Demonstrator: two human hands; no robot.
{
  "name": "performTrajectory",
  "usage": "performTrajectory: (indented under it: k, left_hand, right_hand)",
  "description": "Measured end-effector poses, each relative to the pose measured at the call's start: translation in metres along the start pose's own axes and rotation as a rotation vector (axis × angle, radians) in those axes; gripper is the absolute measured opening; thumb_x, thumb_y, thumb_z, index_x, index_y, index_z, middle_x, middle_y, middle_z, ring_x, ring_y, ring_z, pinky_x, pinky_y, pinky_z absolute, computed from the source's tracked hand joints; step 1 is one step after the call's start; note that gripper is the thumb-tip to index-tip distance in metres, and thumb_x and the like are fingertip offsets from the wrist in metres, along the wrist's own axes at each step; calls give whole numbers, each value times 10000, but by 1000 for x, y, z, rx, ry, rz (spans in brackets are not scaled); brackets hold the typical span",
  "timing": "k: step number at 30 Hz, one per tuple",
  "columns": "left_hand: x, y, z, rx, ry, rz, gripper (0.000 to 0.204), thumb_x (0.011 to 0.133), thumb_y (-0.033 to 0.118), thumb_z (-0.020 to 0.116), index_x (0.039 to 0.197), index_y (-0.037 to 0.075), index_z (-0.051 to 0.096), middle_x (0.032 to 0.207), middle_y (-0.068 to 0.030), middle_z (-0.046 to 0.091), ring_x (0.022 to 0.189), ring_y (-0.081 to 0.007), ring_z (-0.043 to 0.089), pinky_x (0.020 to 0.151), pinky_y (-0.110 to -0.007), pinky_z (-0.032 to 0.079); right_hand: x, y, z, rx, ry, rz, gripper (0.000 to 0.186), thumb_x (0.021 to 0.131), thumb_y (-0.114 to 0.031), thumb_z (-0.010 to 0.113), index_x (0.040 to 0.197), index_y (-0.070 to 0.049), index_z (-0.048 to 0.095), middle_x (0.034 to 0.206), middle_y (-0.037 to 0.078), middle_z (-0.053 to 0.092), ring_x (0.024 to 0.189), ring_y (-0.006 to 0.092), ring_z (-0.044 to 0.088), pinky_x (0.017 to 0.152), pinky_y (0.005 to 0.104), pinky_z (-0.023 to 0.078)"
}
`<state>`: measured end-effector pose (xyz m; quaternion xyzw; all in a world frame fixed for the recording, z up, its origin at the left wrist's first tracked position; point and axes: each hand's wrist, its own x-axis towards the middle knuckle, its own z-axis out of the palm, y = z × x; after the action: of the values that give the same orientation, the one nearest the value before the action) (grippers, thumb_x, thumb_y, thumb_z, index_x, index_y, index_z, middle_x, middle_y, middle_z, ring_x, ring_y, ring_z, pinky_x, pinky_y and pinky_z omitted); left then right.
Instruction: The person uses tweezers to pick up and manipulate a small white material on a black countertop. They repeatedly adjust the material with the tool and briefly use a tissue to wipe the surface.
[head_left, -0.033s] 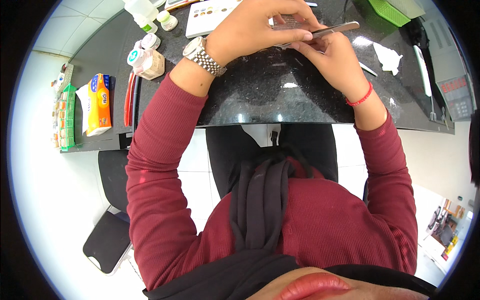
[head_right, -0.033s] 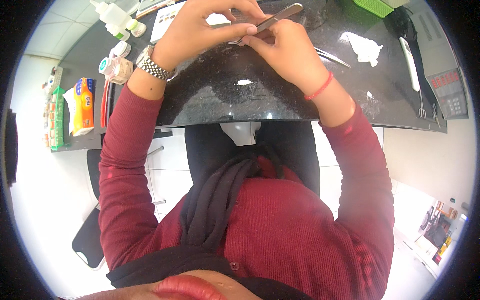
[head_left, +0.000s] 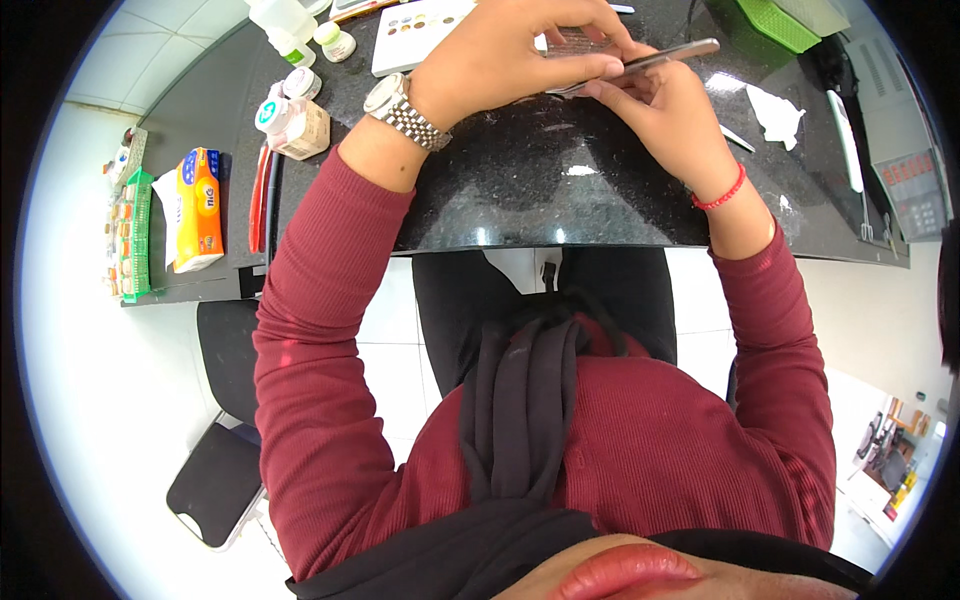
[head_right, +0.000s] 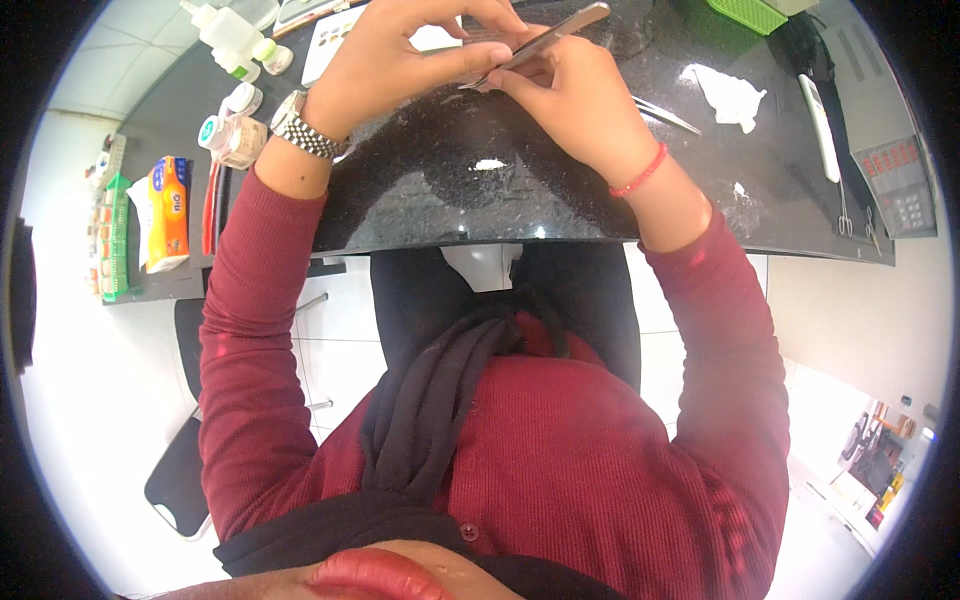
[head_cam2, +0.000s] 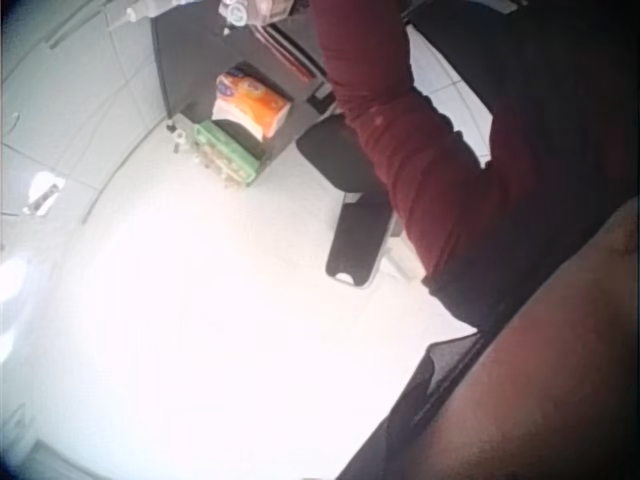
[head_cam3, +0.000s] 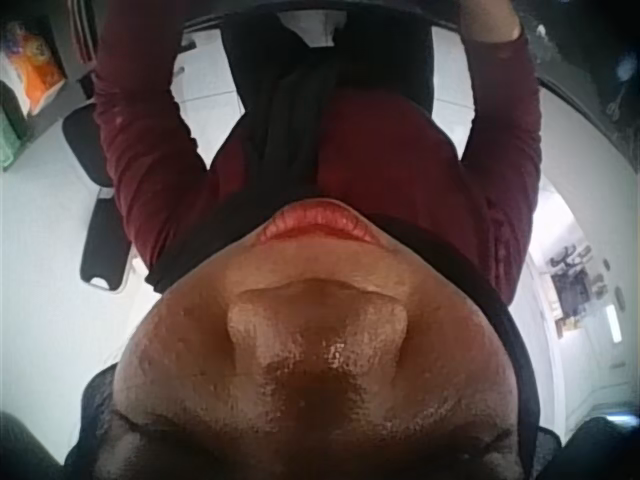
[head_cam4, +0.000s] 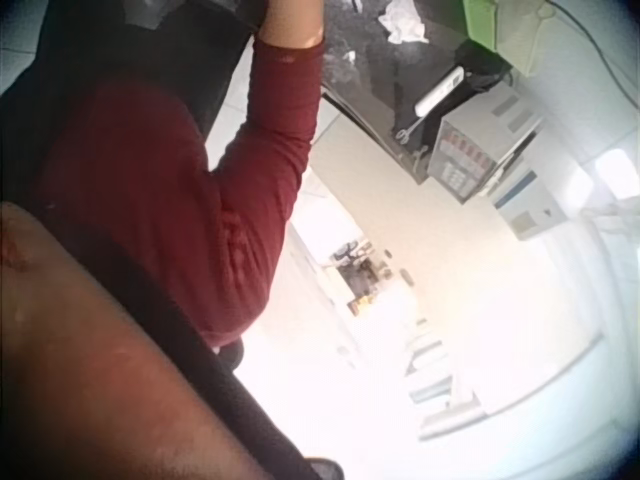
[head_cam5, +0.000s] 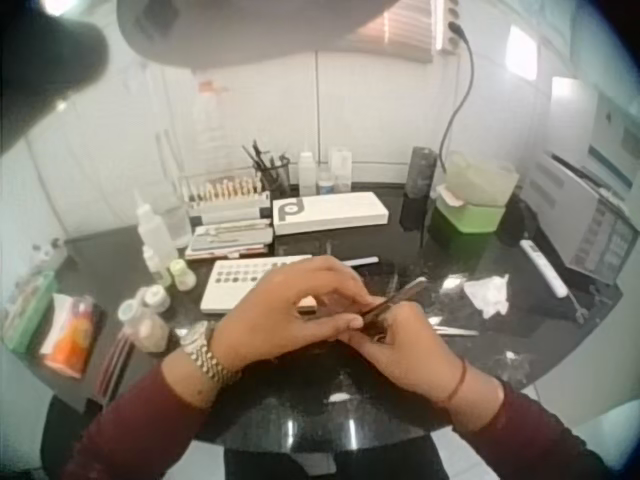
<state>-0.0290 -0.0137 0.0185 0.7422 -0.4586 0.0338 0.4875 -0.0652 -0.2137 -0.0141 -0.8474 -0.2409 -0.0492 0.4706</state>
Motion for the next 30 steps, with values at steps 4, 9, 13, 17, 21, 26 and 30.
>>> performTrajectory:
  k: [4,9,13,17,21,26,30]
  left_hand:
    - [2,-13,-9,325,35,217,121,889,86,647,981,10,672,963,-117,638,875,-269,628,764,-347,518]
    - [-1,-11,-16,518,55,255,103,858,62,625,936,5,659,940,-137,637,881,-318,622,784,-382,512]
    - [-1,-1,-19,510,38,227,100,844,55,622,927,14,659,924,-135,634,878,-315,625,774,-381,514]
    - [-1,-6,-20,535,30,235,95,831,61,624,911,21,655,911,-129,630,862,-315,625,751,-382,514]
    - [0,-14,-20,602,47,284,80,816,87,633,879,39,641,880,-104,620,830,-302,623,723,-384,511]
    - [-1,-13,-17,730,85,309,65,817,122,637,860,73,631,888,-69,612,823,-277,617,709,-379,503]
    - [-3,-9,-19,801,140,268,78,817,142,635,879,95,634,939,-51,612,870,-254,615,736,-367,494]
  right_hand:
    - [7,12,1,259,-38,59,137,883,-77,650,998,-2,653,940,81,726,875,159,701,799,284,535]
    - [9,11,-2,320,-188,45,129,894,-60,629,993,23,632,951,94,711,902,148,684,830,281,532]
    - [6,6,-11,388,-295,147,105,893,-52,632,977,12,629,969,98,708,911,151,682,836,283,538]
    - [7,5,-10,472,-342,129,114,898,-45,641,994,6,609,984,117,709,929,164,683,842,288,549]
    - [13,6,4,532,-226,109,140,904,-57,659,1007,10,591,1011,146,712,940,179,687,841,296,560]
    - [21,4,22,516,-173,82,196,899,-59,664,1054,22,575,1019,152,718,940,188,694,833,297,563]
    - [29,4,33,459,-193,66,235,899,-81,661,1090,25,575,1022,136,723,958,194,697,825,288,561]
